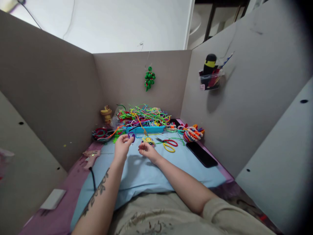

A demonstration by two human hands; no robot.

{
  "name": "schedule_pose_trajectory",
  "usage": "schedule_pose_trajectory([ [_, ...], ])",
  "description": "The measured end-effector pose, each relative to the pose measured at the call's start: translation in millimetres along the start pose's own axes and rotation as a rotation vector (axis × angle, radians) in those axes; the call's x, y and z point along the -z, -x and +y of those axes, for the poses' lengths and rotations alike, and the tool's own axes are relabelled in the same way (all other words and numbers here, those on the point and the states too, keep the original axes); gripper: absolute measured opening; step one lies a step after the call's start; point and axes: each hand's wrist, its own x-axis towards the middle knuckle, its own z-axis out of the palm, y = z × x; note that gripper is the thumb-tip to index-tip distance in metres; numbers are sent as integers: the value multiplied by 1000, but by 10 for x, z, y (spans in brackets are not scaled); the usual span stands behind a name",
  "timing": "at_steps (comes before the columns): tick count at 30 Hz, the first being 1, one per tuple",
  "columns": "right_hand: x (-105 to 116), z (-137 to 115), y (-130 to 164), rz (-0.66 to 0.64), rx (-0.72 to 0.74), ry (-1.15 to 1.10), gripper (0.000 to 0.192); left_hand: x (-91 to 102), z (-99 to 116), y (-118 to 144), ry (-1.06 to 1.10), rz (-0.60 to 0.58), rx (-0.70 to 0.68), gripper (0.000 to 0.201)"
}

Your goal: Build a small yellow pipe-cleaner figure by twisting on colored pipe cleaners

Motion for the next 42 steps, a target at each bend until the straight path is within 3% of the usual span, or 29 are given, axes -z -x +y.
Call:
schedule_pose_trajectory([
  [5,27,-38,-34,148,9,-69,37,-376,-365,81,171,-44,117,39],
  [9,65,-24,-54,238,-9,-130,38,-494,-550,157,275,-80,200,40],
  [16,86,-1,-45,293,-50,-142,36,-452,-591,189,297,-174,329,49],
  [25,108,28,-54,383,-44,-260,32,-449,-575,210,333,-216,356,49],
  [42,113,42,-86,457,10,-189,30,-453,-629,176,312,-180,199,33],
])
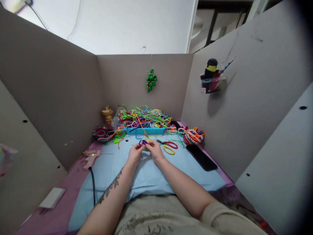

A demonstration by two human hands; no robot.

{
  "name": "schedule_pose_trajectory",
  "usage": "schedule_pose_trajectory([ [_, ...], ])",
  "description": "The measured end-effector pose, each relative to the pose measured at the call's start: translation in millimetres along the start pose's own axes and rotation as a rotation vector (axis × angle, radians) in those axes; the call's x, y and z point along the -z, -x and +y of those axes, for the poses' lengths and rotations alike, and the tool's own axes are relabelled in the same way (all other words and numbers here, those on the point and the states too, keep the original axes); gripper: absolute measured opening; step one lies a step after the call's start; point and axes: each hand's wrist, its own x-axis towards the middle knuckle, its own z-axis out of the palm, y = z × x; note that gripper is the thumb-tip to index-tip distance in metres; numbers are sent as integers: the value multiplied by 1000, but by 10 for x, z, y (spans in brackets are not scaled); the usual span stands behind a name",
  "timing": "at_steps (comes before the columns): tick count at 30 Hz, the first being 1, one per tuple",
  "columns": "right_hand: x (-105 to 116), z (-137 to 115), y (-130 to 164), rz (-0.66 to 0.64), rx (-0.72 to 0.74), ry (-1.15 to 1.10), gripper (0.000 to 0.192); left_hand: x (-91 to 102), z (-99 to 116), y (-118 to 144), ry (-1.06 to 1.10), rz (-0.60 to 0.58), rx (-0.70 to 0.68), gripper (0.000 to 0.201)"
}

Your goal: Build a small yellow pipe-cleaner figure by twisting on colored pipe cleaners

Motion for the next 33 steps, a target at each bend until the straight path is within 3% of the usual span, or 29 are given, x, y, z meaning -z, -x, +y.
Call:
schedule_pose_trajectory([
  [15,10,-4,-11,0,89,60,26,89,6,-30,-67,94,12,47],
  [20,-1,-29,4,-21,102,87,23,92,11,-33,-44,152,-13,41],
  [33,1,-52,9,37,79,35,23,73,-3,-30,-36,106,-93,38],
])
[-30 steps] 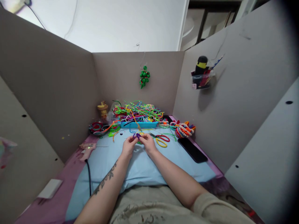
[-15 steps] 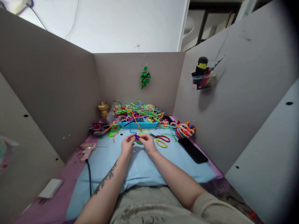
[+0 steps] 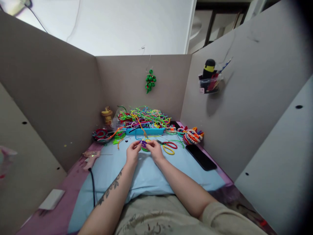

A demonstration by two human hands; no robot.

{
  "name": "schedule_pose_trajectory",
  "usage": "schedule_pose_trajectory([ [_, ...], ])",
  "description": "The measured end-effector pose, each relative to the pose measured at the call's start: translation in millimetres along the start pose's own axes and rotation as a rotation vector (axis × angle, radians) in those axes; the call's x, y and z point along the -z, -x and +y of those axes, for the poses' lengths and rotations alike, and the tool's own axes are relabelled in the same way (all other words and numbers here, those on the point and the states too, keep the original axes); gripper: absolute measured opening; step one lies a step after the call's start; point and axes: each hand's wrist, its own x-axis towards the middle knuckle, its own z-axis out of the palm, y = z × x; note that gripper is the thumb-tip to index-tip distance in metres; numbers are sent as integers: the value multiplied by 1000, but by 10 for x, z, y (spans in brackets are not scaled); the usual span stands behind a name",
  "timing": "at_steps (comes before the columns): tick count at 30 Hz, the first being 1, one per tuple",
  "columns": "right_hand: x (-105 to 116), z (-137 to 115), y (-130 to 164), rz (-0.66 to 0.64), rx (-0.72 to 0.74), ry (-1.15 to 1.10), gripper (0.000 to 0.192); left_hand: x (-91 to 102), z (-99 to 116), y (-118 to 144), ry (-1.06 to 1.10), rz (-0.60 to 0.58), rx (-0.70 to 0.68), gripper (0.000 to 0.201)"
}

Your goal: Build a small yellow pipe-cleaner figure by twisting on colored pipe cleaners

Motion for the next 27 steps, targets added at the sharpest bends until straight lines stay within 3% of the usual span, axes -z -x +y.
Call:
schedule_pose_trajectory([
  [6,-5,14,-17,7,-13,-46,24,-15,-49,-14,11,-18,-3,45],
  [13,1,21,-4,-20,-25,-45,25,-8,-64,-4,-45,-3,50,34],
  [27,20,45,9,-111,18,52,22,5,-50,-17,-73,42,33,36],
])
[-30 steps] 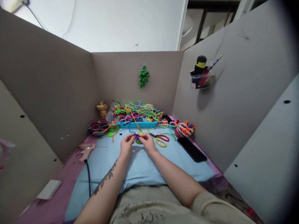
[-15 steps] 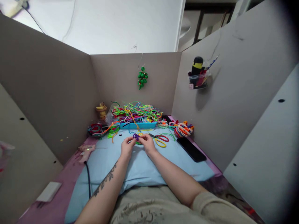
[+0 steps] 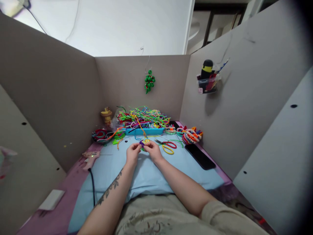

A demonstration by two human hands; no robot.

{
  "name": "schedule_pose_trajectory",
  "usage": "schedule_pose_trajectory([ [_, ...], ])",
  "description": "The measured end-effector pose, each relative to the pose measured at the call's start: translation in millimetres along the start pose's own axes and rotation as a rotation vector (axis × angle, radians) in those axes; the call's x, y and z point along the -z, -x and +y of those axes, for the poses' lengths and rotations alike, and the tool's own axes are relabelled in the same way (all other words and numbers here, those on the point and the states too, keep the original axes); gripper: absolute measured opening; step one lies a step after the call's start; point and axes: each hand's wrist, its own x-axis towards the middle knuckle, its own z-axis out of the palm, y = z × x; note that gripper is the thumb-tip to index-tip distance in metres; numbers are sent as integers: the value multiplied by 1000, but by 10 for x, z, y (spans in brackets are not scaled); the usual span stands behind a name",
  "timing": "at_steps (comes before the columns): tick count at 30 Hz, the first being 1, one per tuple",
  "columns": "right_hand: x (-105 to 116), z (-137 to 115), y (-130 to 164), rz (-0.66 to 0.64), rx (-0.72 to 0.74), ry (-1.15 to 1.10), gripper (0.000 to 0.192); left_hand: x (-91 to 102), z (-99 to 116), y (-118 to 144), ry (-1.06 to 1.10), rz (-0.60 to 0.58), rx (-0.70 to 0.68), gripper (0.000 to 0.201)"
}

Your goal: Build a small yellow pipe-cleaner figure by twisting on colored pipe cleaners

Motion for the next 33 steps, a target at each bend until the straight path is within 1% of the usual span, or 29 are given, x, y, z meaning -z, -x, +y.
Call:
schedule_pose_trajectory([
  [3,-3,-13,4,3,-20,-6,22,18,26,-1,-84,4,-75,32],
  [9,20,-43,-2,-26,-24,2,21,56,124,26,-284,-41,-348,20],
  [17,52,-77,-4,-67,-40,-1,18,113,158,41,-480,-61,-583,14],
  [20,63,-65,-8,-82,-47,3,19,129,186,53,-507,-79,-620,13],
  [26,91,-37,-22,-93,-46,-8,21,131,206,71,-522,-94,-645,12],
  [33,71,-65,-23,-75,-53,-15,21,117,201,74,-503,-97,-618,12],
])
